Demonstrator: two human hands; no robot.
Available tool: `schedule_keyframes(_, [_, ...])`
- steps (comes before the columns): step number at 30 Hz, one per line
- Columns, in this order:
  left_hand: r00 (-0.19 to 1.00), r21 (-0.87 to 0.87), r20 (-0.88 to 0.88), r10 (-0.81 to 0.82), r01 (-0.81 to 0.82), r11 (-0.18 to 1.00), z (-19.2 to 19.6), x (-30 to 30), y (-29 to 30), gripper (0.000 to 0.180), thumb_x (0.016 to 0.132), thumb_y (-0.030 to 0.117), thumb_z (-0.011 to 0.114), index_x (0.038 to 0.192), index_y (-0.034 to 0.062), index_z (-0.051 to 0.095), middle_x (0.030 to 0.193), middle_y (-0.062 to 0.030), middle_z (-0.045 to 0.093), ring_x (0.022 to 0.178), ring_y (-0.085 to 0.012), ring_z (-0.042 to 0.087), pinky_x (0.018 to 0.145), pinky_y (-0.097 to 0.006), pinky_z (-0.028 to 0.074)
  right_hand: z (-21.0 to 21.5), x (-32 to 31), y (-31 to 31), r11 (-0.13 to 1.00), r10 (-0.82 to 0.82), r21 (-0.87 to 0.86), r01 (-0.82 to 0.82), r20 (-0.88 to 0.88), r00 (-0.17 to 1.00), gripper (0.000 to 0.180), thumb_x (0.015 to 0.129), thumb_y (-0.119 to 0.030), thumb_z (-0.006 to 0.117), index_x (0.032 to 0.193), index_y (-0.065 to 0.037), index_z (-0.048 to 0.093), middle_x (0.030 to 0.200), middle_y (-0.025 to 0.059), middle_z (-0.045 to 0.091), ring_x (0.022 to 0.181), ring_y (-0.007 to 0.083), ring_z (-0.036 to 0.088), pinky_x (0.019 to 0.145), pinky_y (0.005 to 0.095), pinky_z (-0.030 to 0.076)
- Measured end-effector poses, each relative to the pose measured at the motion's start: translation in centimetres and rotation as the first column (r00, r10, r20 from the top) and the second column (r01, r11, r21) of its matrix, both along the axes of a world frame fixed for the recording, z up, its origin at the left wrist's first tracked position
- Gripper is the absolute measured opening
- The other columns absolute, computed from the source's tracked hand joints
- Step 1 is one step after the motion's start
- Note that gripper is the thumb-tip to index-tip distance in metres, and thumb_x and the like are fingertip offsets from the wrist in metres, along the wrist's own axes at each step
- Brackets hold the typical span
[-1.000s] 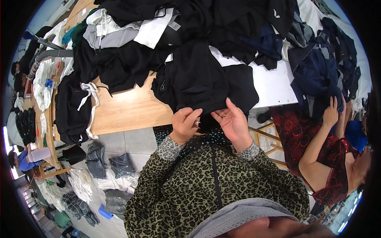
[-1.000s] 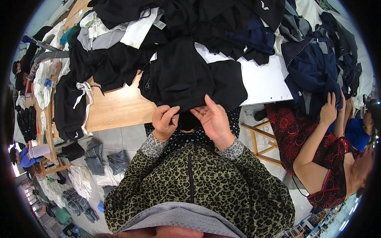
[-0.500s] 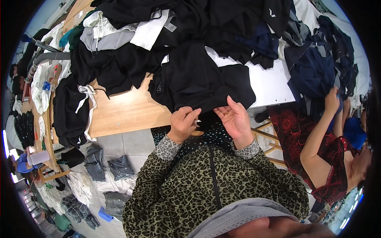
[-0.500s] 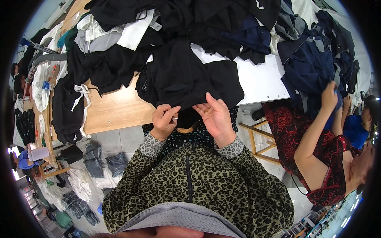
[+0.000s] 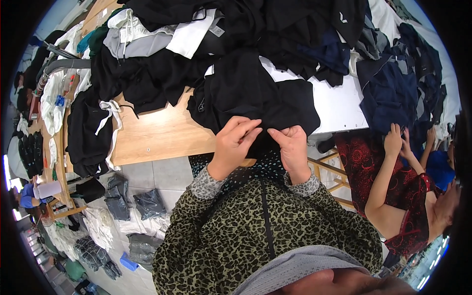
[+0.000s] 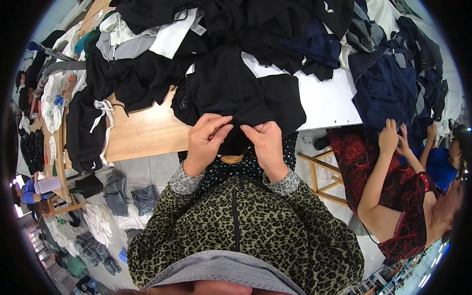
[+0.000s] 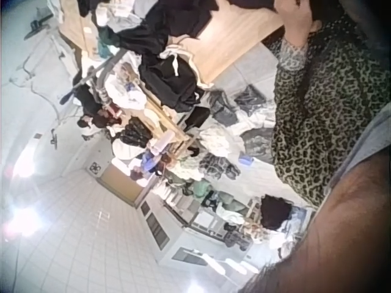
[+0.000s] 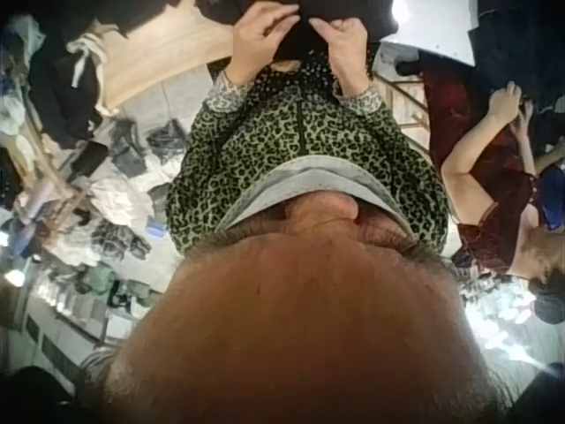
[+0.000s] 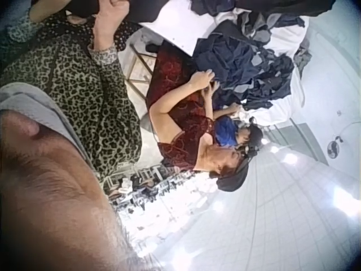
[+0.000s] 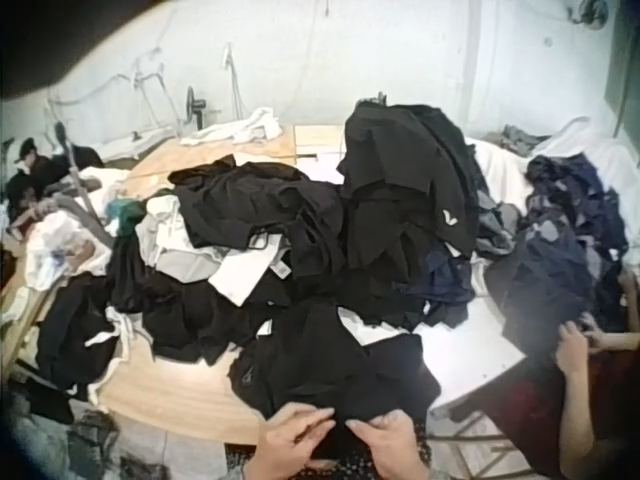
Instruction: Trimming excess threads from black garments using small thread snips.
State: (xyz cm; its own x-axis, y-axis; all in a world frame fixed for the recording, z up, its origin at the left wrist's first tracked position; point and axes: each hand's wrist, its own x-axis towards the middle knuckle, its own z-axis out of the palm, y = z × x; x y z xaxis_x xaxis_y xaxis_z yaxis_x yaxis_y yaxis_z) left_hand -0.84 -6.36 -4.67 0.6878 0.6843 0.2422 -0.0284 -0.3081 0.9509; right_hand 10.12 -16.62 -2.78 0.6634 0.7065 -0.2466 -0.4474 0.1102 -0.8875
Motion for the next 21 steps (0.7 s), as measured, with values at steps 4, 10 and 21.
schedule_keyframes(4, [0.998, 0.279, 0.051, 0.035, -0.048, 0.959, -1.1, 0.8, -0.4, 0.019, 0.074, -0.002, 0.069, 0.092, 0.0014, 0.064, 0.083, -0.0079, 0.056, 0.063, -0.0158, 0.06, 0.054, -0.025, 0.047, -0.5, 0.0, -0.4, 0.997, 0.014, -0.071, -0.009, 0.082, 0.997, 0.009, 0.081, 0.005, 0.062, 0.075, -0.001, 0.059, 0.067, -0.0055, 0.055, 0.059, -0.0001, 0.045, 0.053, 0.0173, 0.035])
schedule_keyframes(10, [0.999, 0.0, -0.016, -0.045, 0.045, 0.999, -1.9, 0.3, 0.1, 0.008, 0.081, 0.001, 0.065, 0.084, -0.0007, 0.058, 0.079, -0.002, 0.054, 0.054, -0.0085, 0.048, 0.05, -0.021, 0.04, -0.7, 0.4, -1.2, 0.952, 0.165, -0.293, -0.092, 0.235, 0.958, 0.035, 0.078, 0.002, 0.066, 0.052, -0.008, 0.046, 0.055, -0.0095, 0.043, 0.05, -0.0002, 0.034, 0.043, 0.0199, 0.025])
schedule_keyframes(21, [0.961, -0.863, 0.101, -0.256, 0.213, 0.457, -1.7, -0.4, 1.3, 0.012, 0.089, 0.019, 0.06, 0.088, 0.0082, 0.056, 0.061, 0.0051, 0.045, 0.049, -0.0018, 0.037, 0.043, -0.017, 0.026, -1.7, 0.7, -0.9, 0.993, 0.113, -0.024, -0.116, -0.111, 0.987, 0.005, 0.078, 0.003, 0.065, 0.075, 0.001, 0.062, 0.071, 0.0029, 0.063, 0.065, 0.008, 0.058, 0.067, 0.023, 0.048])
